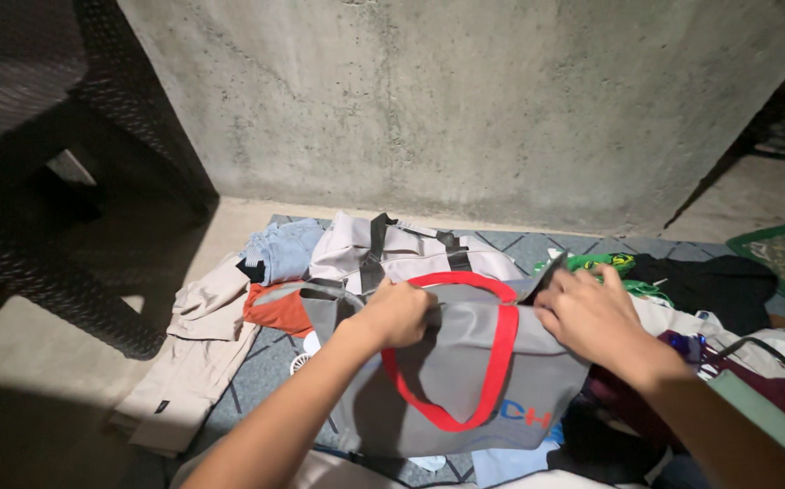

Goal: The person packs a white duffel bag on the floor, placing small items and bottles inside and zipping it closed. They then open a gray tote bag, place a laptop inside, coil a black cable, and arrange bottles, clothing, and other items into the tote.

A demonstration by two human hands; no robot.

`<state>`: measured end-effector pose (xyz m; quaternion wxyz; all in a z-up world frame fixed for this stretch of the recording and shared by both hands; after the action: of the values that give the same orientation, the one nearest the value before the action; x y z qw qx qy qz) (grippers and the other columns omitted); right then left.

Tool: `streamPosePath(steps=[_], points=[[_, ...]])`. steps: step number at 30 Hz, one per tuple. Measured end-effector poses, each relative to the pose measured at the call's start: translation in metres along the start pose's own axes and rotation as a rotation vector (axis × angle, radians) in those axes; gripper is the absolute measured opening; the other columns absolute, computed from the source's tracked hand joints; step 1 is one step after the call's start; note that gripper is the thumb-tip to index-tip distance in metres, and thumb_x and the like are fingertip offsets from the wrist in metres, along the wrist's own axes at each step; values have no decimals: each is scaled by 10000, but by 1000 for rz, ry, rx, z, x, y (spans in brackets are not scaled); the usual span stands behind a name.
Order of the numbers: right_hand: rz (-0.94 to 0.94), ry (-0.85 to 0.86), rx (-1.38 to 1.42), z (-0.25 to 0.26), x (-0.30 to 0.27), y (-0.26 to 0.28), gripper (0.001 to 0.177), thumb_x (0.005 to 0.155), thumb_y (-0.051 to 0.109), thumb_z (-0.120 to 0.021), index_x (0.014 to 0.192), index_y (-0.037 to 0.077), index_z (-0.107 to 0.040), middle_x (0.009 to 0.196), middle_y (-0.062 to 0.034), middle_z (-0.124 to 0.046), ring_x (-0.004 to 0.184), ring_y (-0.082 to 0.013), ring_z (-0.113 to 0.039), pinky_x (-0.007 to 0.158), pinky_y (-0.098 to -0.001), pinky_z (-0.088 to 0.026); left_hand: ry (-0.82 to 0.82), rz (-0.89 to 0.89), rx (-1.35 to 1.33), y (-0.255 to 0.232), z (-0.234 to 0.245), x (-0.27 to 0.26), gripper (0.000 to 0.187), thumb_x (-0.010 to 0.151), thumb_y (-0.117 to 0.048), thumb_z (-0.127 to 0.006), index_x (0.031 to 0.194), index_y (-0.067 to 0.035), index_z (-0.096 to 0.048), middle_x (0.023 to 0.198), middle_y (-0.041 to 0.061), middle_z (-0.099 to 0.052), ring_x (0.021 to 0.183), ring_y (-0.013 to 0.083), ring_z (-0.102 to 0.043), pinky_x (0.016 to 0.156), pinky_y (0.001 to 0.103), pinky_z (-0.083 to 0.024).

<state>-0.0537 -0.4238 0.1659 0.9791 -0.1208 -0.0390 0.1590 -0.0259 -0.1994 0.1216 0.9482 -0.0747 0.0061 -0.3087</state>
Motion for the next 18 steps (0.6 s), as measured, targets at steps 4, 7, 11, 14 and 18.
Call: streamPosePath(steps=[4, 7, 11, 14, 18], points=[[153, -371, -57, 14, 20, 13, 525, 695, 272, -766, 1199, 173, -657, 1311, -83, -596, 1288, -316, -526, 1064, -506, -348, -125, -38, -118, 7, 9, -13, 252, 785, -150, -660, 1022, -117, -740, 959, 145, -746, 945, 349, -695, 863, 508, -419], [249, -428, -70, 10, 34, 17, 669, 574, 341, -813, 1205, 197, -643, 1381, -133, -565, 1355, -394, -466, 1067, -592, -284, -167, -49, -160, 2, 20, -24, 265, 760, -131, -655, 1010, -110, -741, 996, 135, -735, 964, 339, -681, 816, 504, -397], [275, -148, 141, -9, 40, 4, 444, 731, 413, -775, 1127, 227, -697, 1242, -42, -630, 1278, -272, -522, 1193, -635, -174, -241, -121, -275, -15, 37, -44, 336, 765, -116, -632, 1081, -132, -747, 1029, 124, -725, 977, 336, -665, 818, 503, -389], [326, -121, 341, -9, 28, 0, 250, 827, 309, -741, 1025, 156, -733, 1039, -21, -702, 1078, -237, -630, 1134, -540, -314, -140, -31, -258, -20, 36, -52, 256, 743, -131, -650, 984, -107, -733, 964, 116, -726, 978, 319, -670, 862, 498, -384], [322, -209, 453, -6, 1, -5, 206, 818, 274, -744, 937, 107, -751, 880, -68, -727, 876, -279, -687, 887, -418, -481, -197, 23, -302, -31, 41, -48, 175, 755, -184, -682, 883, -100, -766, 909, 126, -741, 916, 345, -693, 908, 510, -414]])
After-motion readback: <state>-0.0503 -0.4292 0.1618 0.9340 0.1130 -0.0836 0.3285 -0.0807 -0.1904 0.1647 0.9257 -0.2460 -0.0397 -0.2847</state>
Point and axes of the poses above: each hand's wrist, its own x-axis towards the middle knuckle, its own z-axis out of the back of the hand, y = z × x, the point moved 7 cm from there along x, towards the middle knuckle
